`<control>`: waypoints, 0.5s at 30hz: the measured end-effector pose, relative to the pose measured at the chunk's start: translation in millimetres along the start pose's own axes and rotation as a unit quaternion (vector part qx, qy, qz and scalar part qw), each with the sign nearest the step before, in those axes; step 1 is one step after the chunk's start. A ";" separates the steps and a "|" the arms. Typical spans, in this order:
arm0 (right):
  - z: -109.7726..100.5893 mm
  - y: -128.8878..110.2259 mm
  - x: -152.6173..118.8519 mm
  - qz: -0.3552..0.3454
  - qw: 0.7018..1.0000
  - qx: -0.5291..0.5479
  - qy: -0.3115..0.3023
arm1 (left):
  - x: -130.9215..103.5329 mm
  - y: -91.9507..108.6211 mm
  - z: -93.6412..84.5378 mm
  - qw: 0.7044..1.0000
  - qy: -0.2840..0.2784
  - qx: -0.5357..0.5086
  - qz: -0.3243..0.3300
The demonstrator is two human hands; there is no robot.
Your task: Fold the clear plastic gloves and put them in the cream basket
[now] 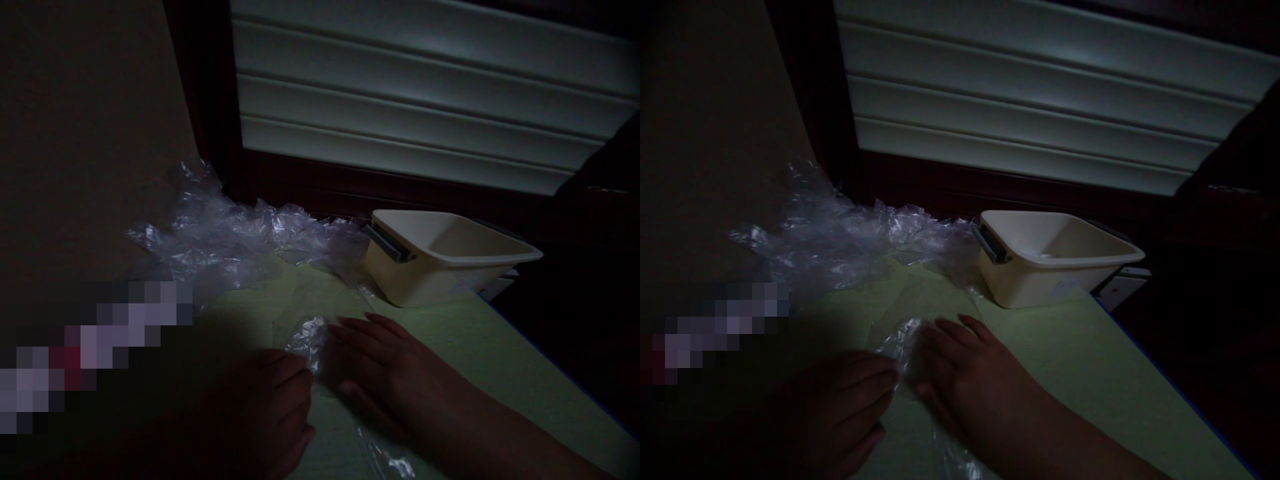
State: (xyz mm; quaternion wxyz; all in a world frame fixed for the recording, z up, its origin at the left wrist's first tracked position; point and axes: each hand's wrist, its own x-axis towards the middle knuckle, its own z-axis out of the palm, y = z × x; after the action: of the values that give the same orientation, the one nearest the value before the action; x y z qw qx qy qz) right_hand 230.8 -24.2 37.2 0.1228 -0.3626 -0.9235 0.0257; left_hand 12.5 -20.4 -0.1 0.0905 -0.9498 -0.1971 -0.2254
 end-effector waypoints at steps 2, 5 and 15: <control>-2.7 2.1 -1.3 0.038 0.998 -0.030 -0.028 | 1.4 -2.7 -1.7 1.000 0.025 0.006 0.000; -5.7 1.7 -1.5 0.049 0.998 -0.035 -0.027 | 1.9 -3.6 -3.7 1.000 0.027 0.009 -0.010; -5.2 0.0 1.3 -0.011 0.976 0.110 -0.188 | -6.6 3.8 1.8 1.000 -0.017 0.011 -0.013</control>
State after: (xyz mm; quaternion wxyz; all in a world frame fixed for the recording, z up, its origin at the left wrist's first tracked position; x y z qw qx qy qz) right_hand 231.2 -23.5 42.4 -0.0137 -0.3250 -0.9256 0.1933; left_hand 9.5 -25.6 -5.1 0.0950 -0.9496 -0.2139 -0.2086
